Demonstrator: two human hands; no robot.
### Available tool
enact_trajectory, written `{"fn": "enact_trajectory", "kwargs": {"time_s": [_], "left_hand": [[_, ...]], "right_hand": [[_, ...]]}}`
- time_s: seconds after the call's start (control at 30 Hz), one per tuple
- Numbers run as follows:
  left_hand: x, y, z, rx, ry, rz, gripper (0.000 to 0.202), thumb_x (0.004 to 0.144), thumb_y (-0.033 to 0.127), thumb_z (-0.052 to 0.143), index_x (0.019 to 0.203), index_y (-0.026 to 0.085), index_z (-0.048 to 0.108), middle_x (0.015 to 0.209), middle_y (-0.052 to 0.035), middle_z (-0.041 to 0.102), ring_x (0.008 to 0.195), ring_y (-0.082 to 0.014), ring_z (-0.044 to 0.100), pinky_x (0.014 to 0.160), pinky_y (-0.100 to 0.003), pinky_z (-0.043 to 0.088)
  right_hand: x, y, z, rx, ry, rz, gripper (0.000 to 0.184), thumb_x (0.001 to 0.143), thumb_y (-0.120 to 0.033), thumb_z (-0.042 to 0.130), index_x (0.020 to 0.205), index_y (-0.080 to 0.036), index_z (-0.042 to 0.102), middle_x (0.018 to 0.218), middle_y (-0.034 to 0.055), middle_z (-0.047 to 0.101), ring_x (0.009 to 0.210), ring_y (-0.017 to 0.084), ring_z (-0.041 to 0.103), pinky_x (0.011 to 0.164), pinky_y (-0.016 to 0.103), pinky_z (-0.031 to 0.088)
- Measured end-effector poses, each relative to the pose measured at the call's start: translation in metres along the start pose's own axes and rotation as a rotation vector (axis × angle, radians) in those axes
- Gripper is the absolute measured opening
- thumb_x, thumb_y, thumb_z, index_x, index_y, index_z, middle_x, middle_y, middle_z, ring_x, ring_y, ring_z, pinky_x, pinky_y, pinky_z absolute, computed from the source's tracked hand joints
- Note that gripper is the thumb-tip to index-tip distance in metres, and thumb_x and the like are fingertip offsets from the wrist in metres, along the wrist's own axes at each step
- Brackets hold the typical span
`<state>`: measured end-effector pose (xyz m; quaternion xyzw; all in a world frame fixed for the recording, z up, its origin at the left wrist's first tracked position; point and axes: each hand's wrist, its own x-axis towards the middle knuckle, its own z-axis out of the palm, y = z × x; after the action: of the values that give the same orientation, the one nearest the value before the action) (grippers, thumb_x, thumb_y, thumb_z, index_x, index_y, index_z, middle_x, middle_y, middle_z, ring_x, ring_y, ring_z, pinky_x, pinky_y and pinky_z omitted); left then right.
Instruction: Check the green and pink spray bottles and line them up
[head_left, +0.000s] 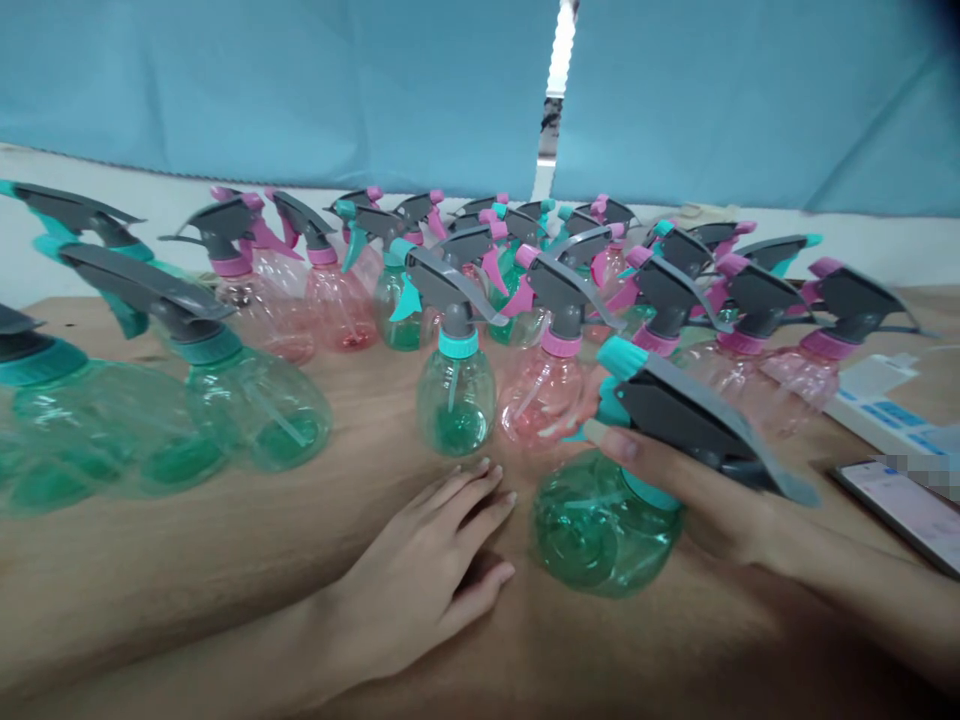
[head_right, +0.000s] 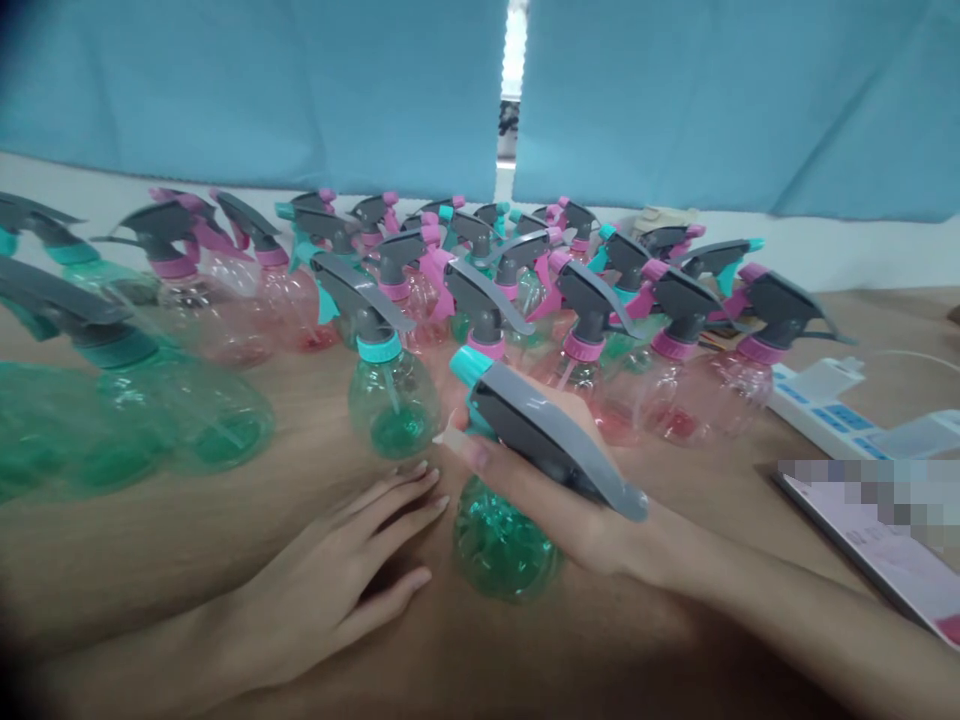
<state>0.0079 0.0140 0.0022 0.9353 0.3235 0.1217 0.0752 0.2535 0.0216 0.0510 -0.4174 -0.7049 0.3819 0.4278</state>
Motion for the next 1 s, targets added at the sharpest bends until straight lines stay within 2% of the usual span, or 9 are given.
{"fn": "enact_trajectory", "kwargs": {"time_s": [0.1, 0.17, 0.23, 0.33, 0.4, 0.47, 0.57, 0.7, 1.0], "left_hand": [[0.000, -0.001, 0.000, 0.003, 0.006, 0.004, 0.046, 0.094, 0.035, 0.052, 0.136, 0.016, 0.048, 0.144, -0.0099, 0.045, 0.133, -0.0275, 0.039, 0.109, -0.042, 0.034], [0.000, -0.002, 0.001, -0.010, 0.022, 0.000, 0.045, 0.094, 0.035, 0.052, 0.136, 0.018, 0.048, 0.144, -0.0086, 0.045, 0.133, -0.0275, 0.039, 0.109, -0.043, 0.034], [0.000, -0.003, 0.002, -0.019, 0.031, -0.002, 0.045, 0.094, 0.035, 0.051, 0.137, 0.019, 0.047, 0.145, -0.0080, 0.044, 0.133, -0.0276, 0.039, 0.108, -0.044, 0.035], [-0.001, -0.003, 0.003, -0.010, 0.027, 0.002, 0.046, 0.094, 0.035, 0.052, 0.137, 0.018, 0.047, 0.145, -0.0083, 0.043, 0.133, -0.0274, 0.040, 0.108, -0.043, 0.034], [-0.001, -0.003, 0.004, -0.001, 0.023, 0.004, 0.047, 0.094, 0.034, 0.052, 0.137, 0.017, 0.047, 0.145, -0.0090, 0.044, 0.133, -0.0272, 0.039, 0.109, -0.042, 0.034], [-0.001, -0.003, 0.003, -0.006, 0.025, 0.005, 0.047, 0.094, 0.034, 0.053, 0.138, 0.017, 0.046, 0.145, -0.0090, 0.044, 0.133, -0.0274, 0.039, 0.109, -0.042, 0.034], [-0.001, -0.002, 0.003, -0.024, 0.035, 0.000, 0.048, 0.094, 0.035, 0.053, 0.138, 0.020, 0.045, 0.145, -0.0077, 0.044, 0.133, -0.0276, 0.040, 0.108, -0.043, 0.034], [-0.001, -0.003, 0.003, -0.024, 0.036, -0.010, 0.048, 0.093, 0.035, 0.053, 0.139, 0.021, 0.045, 0.145, -0.0072, 0.044, 0.132, -0.0274, 0.040, 0.108, -0.043, 0.034], [-0.002, -0.005, 0.005, -0.020, 0.043, -0.004, 0.048, 0.094, 0.035, 0.053, 0.138, 0.020, 0.045, 0.145, -0.0074, 0.044, 0.132, -0.0271, 0.041, 0.108, -0.043, 0.035]], "right_hand": [[0.004, -0.010, 0.000, -0.101, 0.034, 0.061, 0.021, 0.084, -0.046, 0.060, 0.076, -0.028, 0.065, 0.074, -0.0003, 0.063, 0.070, 0.019, 0.062, 0.060, 0.031, 0.054], [0.002, -0.006, -0.002, -0.117, 0.093, 0.096, 0.026, 0.081, -0.050, 0.062, 0.070, -0.027, 0.063, 0.070, -0.0003, 0.060, 0.064, 0.018, 0.059, 0.057, 0.031, 0.053], [-0.003, 0.002, -0.004, -0.055, 0.119, 0.129, 0.022, 0.084, -0.046, 0.061, 0.073, -0.028, 0.065, 0.074, -0.0008, 0.061, 0.065, 0.017, 0.060, 0.063, 0.032, 0.054], [-0.005, 0.007, -0.004, 0.018, 0.052, 0.123, 0.014, 0.086, -0.040, 0.059, 0.087, -0.031, 0.069, 0.080, -0.0013, 0.066, 0.071, 0.017, 0.064, 0.066, 0.031, 0.055], [-0.002, 0.001, -0.001, 0.009, 0.022, 0.072, 0.015, 0.085, -0.041, 0.061, 0.091, -0.031, 0.070, 0.079, -0.0009, 0.068, 0.070, 0.018, 0.065, 0.068, 0.031, 0.055], [0.005, -0.010, 0.002, 0.015, -0.030, 0.016, 0.019, 0.086, -0.041, 0.060, 0.098, -0.030, 0.070, 0.078, -0.0004, 0.068, 0.072, 0.019, 0.067, 0.076, 0.035, 0.055], [0.012, -0.023, 0.006, 0.059, -0.088, -0.031, 0.021, 0.089, -0.032, 0.057, 0.107, -0.032, 0.067, 0.084, -0.0005, 0.071, 0.088, 0.020, 0.068, 0.087, 0.037, 0.053], [0.012, -0.028, 0.006, 0.129, -0.126, -0.025, 0.025, 0.090, -0.028, 0.055, 0.112, -0.032, 0.066, 0.093, 0.0004, 0.073, 0.106, 0.022, 0.065, 0.087, 0.035, 0.056], [0.013, -0.020, 0.009, 0.186, -0.106, -0.029, 0.027, 0.085, -0.028, 0.061, 0.112, -0.032, 0.066, 0.096, 0.0004, 0.072, 0.101, 0.021, 0.068, 0.090, 0.035, 0.056]]}}
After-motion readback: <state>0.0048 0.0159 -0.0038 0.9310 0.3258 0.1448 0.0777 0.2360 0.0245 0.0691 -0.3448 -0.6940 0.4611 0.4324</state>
